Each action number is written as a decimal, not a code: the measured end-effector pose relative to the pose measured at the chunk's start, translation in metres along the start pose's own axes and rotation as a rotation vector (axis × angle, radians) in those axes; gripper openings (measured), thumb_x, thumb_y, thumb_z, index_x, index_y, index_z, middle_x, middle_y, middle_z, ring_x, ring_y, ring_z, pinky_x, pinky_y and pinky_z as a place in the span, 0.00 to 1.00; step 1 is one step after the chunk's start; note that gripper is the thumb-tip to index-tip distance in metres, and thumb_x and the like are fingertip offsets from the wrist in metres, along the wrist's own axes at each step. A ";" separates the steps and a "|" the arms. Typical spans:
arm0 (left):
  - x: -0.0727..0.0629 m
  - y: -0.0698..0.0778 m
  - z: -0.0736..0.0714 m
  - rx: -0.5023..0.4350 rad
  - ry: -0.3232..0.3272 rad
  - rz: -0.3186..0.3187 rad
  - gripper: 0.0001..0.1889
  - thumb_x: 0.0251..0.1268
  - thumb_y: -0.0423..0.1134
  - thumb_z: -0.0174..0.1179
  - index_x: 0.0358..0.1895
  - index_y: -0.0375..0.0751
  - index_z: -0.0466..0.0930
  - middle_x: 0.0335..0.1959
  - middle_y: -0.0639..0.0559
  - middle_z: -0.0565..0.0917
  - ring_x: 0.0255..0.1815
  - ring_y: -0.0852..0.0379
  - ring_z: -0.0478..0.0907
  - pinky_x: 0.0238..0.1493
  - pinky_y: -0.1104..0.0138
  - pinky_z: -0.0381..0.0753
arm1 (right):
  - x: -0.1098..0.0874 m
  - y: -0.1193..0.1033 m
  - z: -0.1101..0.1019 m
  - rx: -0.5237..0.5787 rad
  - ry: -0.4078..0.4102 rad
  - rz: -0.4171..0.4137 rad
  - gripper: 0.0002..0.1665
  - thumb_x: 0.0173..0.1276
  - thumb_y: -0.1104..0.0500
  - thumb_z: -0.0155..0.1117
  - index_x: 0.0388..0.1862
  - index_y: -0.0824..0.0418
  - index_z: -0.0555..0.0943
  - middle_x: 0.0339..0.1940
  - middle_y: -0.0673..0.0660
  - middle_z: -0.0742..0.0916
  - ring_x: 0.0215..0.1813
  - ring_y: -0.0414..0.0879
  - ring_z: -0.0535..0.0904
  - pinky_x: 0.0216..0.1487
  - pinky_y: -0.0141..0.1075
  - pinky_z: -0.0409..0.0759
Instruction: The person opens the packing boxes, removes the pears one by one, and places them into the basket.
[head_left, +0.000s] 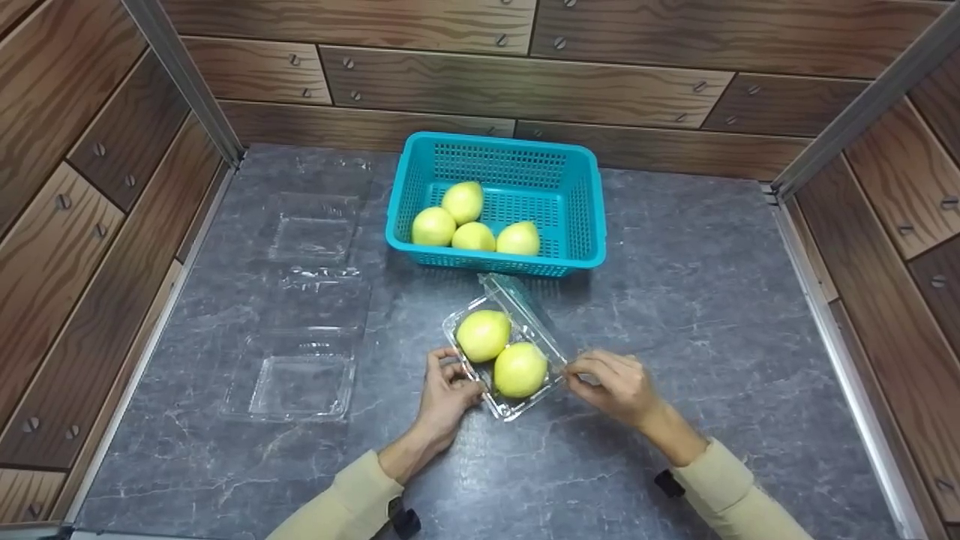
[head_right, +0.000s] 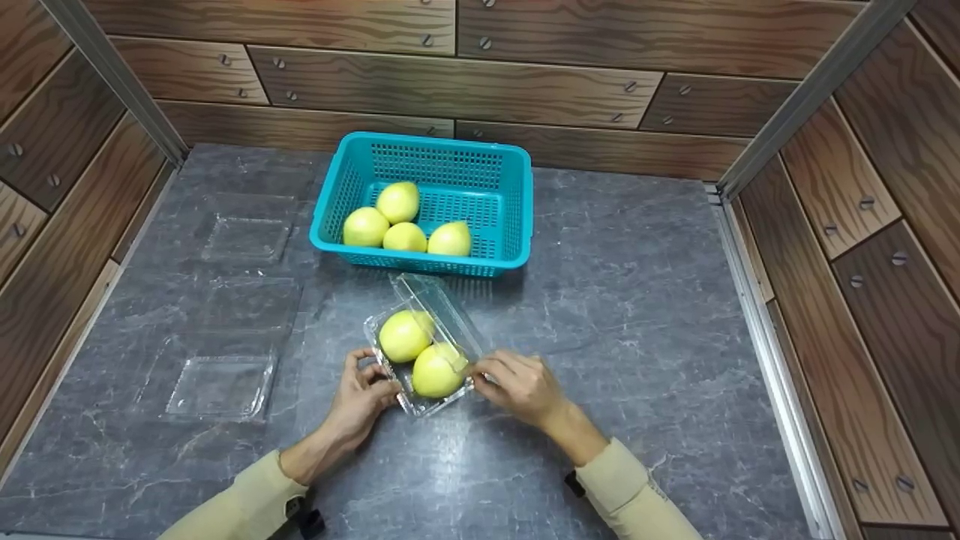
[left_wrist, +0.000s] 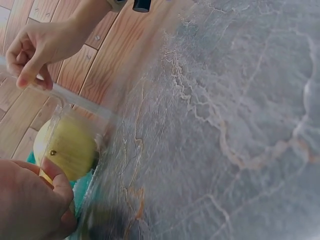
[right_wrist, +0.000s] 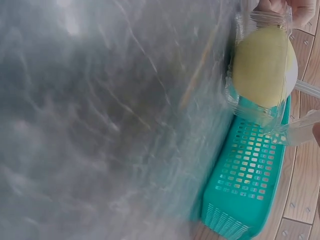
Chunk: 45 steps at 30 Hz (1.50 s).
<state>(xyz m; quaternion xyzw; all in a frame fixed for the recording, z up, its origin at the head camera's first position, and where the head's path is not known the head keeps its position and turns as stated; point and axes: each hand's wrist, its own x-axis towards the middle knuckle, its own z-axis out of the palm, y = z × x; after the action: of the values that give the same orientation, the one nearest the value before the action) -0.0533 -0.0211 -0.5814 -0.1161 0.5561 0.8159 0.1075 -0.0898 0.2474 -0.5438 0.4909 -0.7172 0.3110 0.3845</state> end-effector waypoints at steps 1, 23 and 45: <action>-0.001 0.001 0.000 0.006 -0.002 0.000 0.36 0.51 0.16 0.60 0.64 0.35 0.56 0.43 0.45 0.80 0.27 0.62 0.78 0.28 0.71 0.84 | -0.001 -0.001 0.000 0.010 0.007 0.006 0.12 0.74 0.64 0.66 0.29 0.66 0.86 0.25 0.56 0.89 0.24 0.45 0.85 0.28 0.30 0.87; 0.002 0.007 -0.006 0.034 -0.050 -0.017 0.36 0.50 0.16 0.60 0.65 0.35 0.60 0.37 0.52 0.75 0.26 0.63 0.76 0.27 0.73 0.81 | -0.024 -0.022 -0.003 0.149 0.290 0.236 0.20 0.70 0.62 0.73 0.22 0.74 0.81 0.19 0.64 0.85 0.23 0.48 0.83 0.30 0.25 0.87; 0.017 0.026 -0.006 0.164 -0.081 -0.055 0.37 0.47 0.15 0.59 0.66 0.33 0.64 0.38 0.51 0.73 0.29 0.62 0.74 0.28 0.73 0.78 | -0.051 -0.035 -0.017 0.183 0.447 0.553 0.13 0.40 0.86 0.72 0.24 0.80 0.78 0.22 0.61 0.87 0.28 0.34 0.87 0.34 0.20 0.87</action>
<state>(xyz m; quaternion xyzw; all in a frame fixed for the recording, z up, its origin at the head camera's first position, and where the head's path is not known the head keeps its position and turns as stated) -0.0773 -0.0350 -0.5664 -0.0891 0.6127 0.7685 0.1617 -0.0414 0.2739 -0.5767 0.2305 -0.6903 0.5658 0.3876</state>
